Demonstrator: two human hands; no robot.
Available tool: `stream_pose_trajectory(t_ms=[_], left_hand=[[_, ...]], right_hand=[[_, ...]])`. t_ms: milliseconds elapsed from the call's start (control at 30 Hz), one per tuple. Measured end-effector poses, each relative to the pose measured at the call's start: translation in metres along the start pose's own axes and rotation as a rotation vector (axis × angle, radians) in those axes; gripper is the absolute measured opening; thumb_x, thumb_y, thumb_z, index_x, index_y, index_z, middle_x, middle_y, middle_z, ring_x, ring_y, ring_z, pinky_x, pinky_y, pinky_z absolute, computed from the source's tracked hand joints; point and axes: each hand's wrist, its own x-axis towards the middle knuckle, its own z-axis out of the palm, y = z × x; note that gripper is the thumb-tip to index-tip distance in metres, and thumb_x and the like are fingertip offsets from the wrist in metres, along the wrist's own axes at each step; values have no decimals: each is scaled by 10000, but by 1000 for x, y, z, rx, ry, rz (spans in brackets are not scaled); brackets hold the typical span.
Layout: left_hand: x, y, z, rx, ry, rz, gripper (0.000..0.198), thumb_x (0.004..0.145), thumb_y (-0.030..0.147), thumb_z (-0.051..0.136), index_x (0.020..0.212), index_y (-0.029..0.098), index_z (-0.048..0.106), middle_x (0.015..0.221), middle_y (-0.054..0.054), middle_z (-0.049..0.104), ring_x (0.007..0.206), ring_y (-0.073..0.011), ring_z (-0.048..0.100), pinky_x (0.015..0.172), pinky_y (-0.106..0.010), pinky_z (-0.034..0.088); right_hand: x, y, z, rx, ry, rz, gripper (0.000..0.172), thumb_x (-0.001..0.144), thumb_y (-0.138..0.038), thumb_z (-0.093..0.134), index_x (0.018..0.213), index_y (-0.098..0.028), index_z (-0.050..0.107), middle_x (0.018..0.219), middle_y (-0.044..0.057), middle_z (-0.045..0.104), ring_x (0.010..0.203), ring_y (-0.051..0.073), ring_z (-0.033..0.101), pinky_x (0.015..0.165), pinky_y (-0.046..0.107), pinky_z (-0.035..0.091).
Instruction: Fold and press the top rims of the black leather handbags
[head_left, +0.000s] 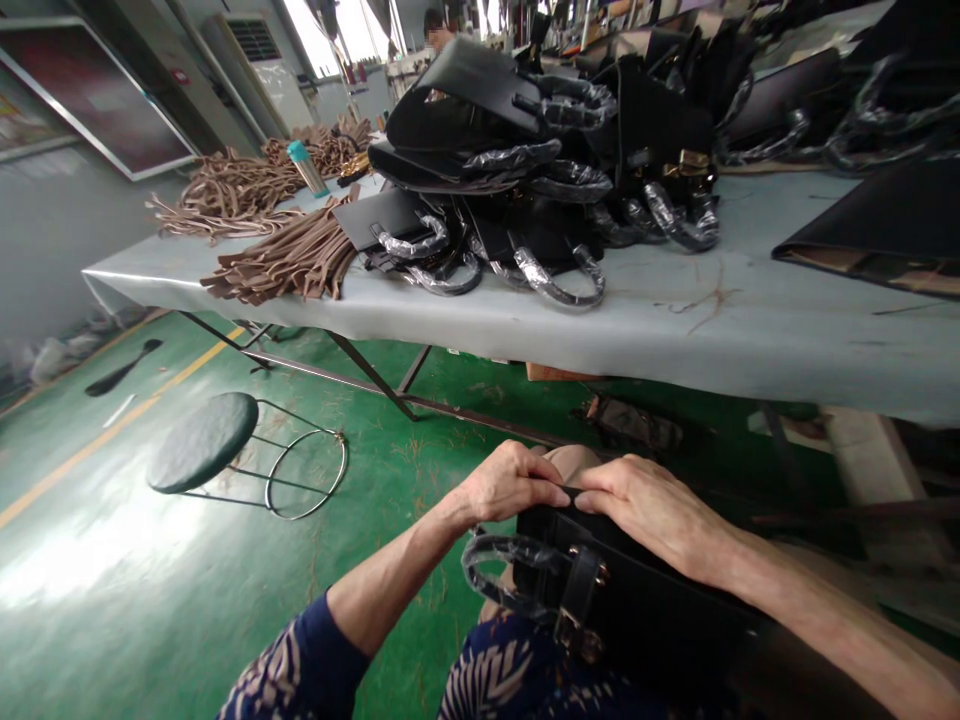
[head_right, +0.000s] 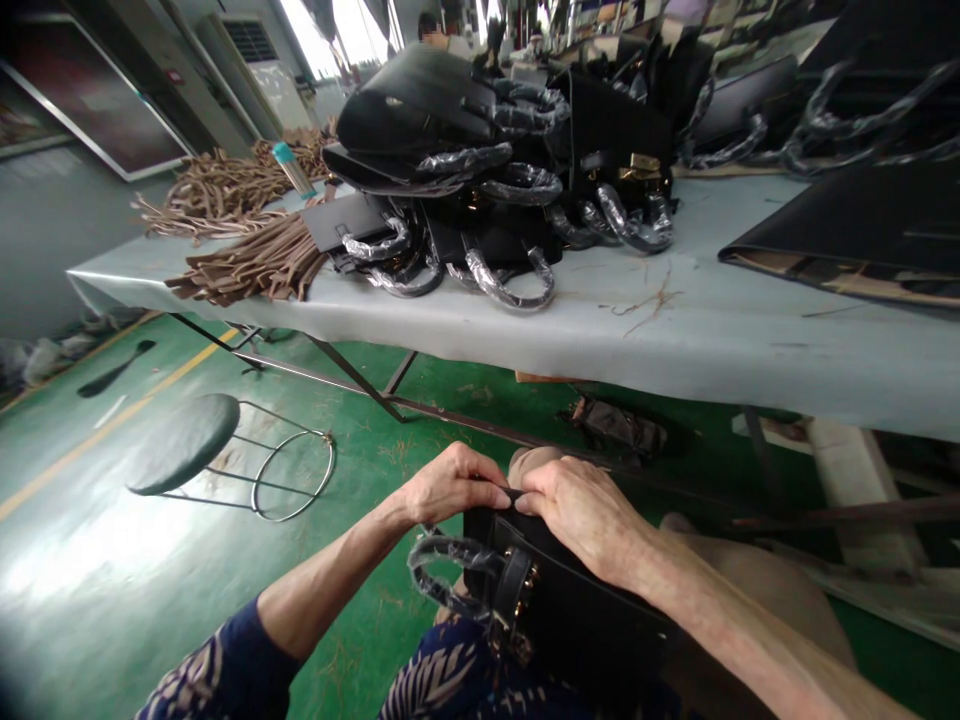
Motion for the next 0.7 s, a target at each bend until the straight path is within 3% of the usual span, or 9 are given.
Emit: stream_pose_trajectory(t_ms=[300,433,567,700], left_hand=[[5,9,3,145,-98,50,294,734,393,607,814,116,664,648,36,504,647,-91,427,551,-177,304],[7,5,7,188,-84,110,275,776,361,565,753,105,662,671,21,527,652,-90,443,586,-180,325],[3,3,8,119,-22,88,259,790,325,540,706,103,643,629,24,501,609,-81,430,554,-179,318],[2,7,9,74,-37,66,232,778,299,545,700,102,639,638,21,510,611,-82,450,552,-178,324]], right_hand=[[0,2,5,-45,85,-20,262,807,-270,464,579,-210,577,575,-14,580,624,133,557,568,236,312],[-6,7,-2,-8,19,-28,292,825,-298,429,588,-212,577,591,-13,574,620,131,543,566,234,321],[-24,30,-14,-57,-11,123,260,809,-313,439,610,-219,577,656,0,595,718,166,559,619,251,359],[-43,47,-18,-32,23,202,264,798,-370,454,612,-225,571,673,-7,594,727,169,562,631,252,381]])
